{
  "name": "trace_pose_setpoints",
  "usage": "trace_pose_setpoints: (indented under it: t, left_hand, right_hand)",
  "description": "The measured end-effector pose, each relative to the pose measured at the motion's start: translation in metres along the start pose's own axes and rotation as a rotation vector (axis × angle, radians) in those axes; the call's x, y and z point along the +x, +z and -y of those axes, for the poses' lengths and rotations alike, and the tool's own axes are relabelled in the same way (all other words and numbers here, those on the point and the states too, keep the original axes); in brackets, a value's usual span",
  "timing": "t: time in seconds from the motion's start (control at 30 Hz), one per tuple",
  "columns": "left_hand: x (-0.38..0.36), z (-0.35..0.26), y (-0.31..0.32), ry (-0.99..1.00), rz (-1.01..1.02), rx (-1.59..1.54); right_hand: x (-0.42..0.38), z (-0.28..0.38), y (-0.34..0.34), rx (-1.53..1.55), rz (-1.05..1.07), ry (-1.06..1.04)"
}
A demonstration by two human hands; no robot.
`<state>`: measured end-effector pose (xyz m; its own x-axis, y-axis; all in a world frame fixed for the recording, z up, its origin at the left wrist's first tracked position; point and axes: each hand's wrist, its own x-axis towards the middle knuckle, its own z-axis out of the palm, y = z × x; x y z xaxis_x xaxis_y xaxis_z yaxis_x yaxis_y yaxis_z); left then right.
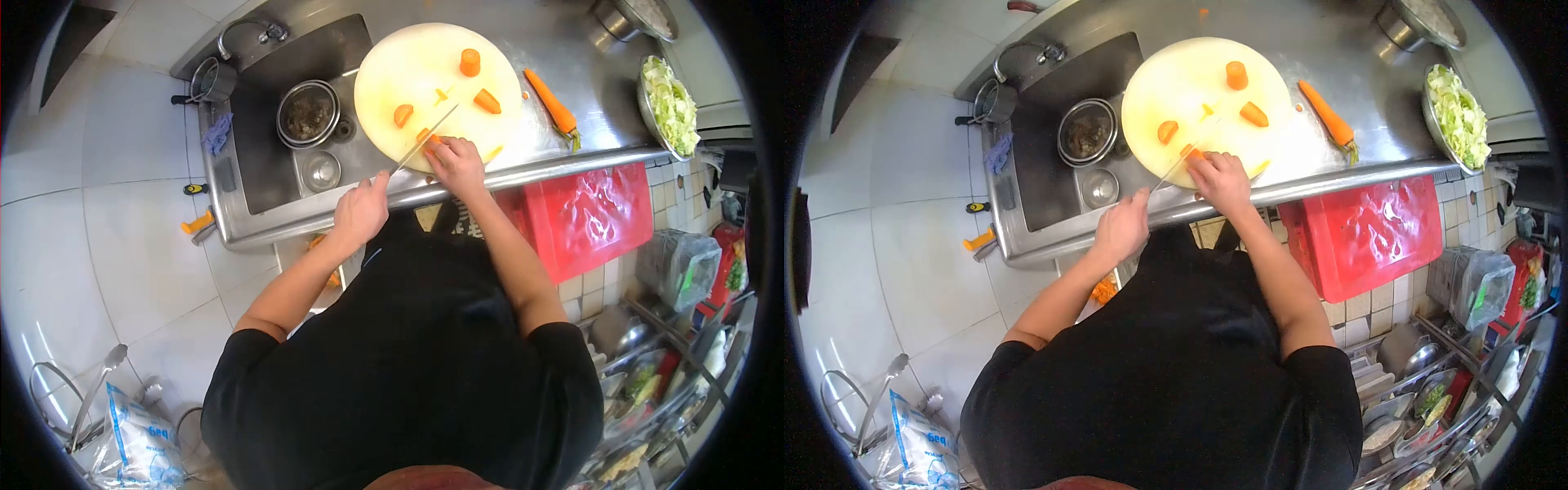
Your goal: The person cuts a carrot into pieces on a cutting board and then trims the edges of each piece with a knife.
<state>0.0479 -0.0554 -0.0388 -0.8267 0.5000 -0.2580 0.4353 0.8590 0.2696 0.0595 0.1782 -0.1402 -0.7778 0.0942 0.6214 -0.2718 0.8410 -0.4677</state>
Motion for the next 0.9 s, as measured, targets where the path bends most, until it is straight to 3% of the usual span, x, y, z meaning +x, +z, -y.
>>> trace_pose_setpoints:
  t: [0.9]
  left_hand:
    - [-0.062, 0.020, -0.003, -0.074, 0.110, 0.119]
  right_hand:
    - [0.001, -0.002, -0.001, 0.010, -0.022, -0.016]
